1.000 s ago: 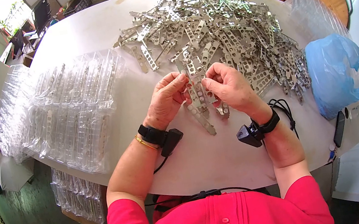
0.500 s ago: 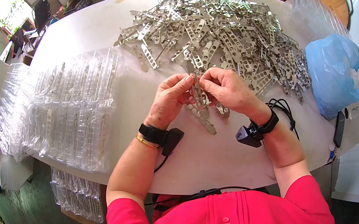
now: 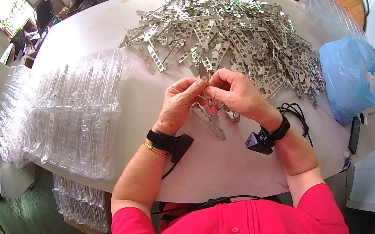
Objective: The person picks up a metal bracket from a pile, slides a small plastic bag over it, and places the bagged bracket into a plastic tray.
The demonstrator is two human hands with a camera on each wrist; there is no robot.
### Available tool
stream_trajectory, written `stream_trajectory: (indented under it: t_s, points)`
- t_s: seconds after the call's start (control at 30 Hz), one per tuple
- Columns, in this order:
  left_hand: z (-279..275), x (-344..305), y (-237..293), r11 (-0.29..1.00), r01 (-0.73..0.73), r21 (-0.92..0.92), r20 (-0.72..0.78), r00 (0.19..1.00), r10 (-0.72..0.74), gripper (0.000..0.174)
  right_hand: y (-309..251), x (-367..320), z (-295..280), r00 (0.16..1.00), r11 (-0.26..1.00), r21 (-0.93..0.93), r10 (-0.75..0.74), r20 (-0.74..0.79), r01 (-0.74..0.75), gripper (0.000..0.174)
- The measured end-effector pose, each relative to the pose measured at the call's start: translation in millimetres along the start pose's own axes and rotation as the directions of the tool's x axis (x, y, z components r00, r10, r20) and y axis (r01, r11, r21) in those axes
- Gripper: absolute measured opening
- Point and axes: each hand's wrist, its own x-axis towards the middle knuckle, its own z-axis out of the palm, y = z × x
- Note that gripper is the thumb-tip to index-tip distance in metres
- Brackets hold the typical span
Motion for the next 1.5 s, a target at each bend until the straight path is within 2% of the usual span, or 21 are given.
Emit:
stream_trajectory:
  t_s: [0.1,0.23,0.33,0.53,0.6,0.63,0.7,0.73,0.8,1.1,1.5]
  points:
    - [2,-1,2,0.999,-0.004,-0.037,-0.018,1.0,0.003,0.016,-4,-1,-1,1.0,0.999,0.045,0.007,0.023,-0.008,0.014]
    - [-2,3,-4,0.995,-0.021,-0.097,-0.031,0.999,0.018,0.015,-2,0,-1,1.0,1.0,0.003,-0.013,0.001,0.013,0.014]
    - [-4,4,-5,0.995,-0.062,-0.073,0.006,0.998,0.062,0.016,0,1,1,1.0,0.995,0.101,0.001,-0.02,0.001,0.014]
    - [-4,6,-4,0.992,-0.077,-0.104,-0.039,0.997,0.073,0.028,3,2,2,0.999,0.993,0.113,-0.023,-0.042,0.028,0.015]
    - [1,6,0,0.993,-0.079,-0.091,-0.09,0.993,0.07,0.039,4,3,1,0.999,0.995,0.083,-0.047,0.001,0.047,0.014]
    - [2,6,1,0.993,-0.078,-0.092,-0.091,0.993,0.069,0.039,3,3,4,0.999,0.995,0.083,-0.046,0.002,0.046,0.014]
    - [3,6,1,0.992,-0.074,-0.102,-0.112,0.992,0.062,0.044,-1,2,11,0.992,0.933,0.337,-0.116,-0.052,0.127,0.013]
    - [2,6,0,0.992,-0.075,-0.102,-0.112,0.992,0.063,0.044,-5,1,10,0.992,0.933,0.337,-0.117,-0.051,0.127,0.013]
    - [1,8,-1,0.991,-0.066,-0.112,-0.124,0.991,0.052,0.043,-13,-2,6,0.996,0.929,0.366,-0.022,-0.087,0.053,0.011]
    - [-1,5,3,0.983,0.017,-0.183,-0.015,1.0,-0.02,0.032,1,4,-1,0.993,0.963,0.245,0.118,0.0,-0.115,0.014]
    - [-2,4,3,0.985,0.057,-0.162,0.016,0.998,-0.055,0.033,2,4,-1,0.992,0.964,0.237,0.119,0.029,-0.123,0.015]
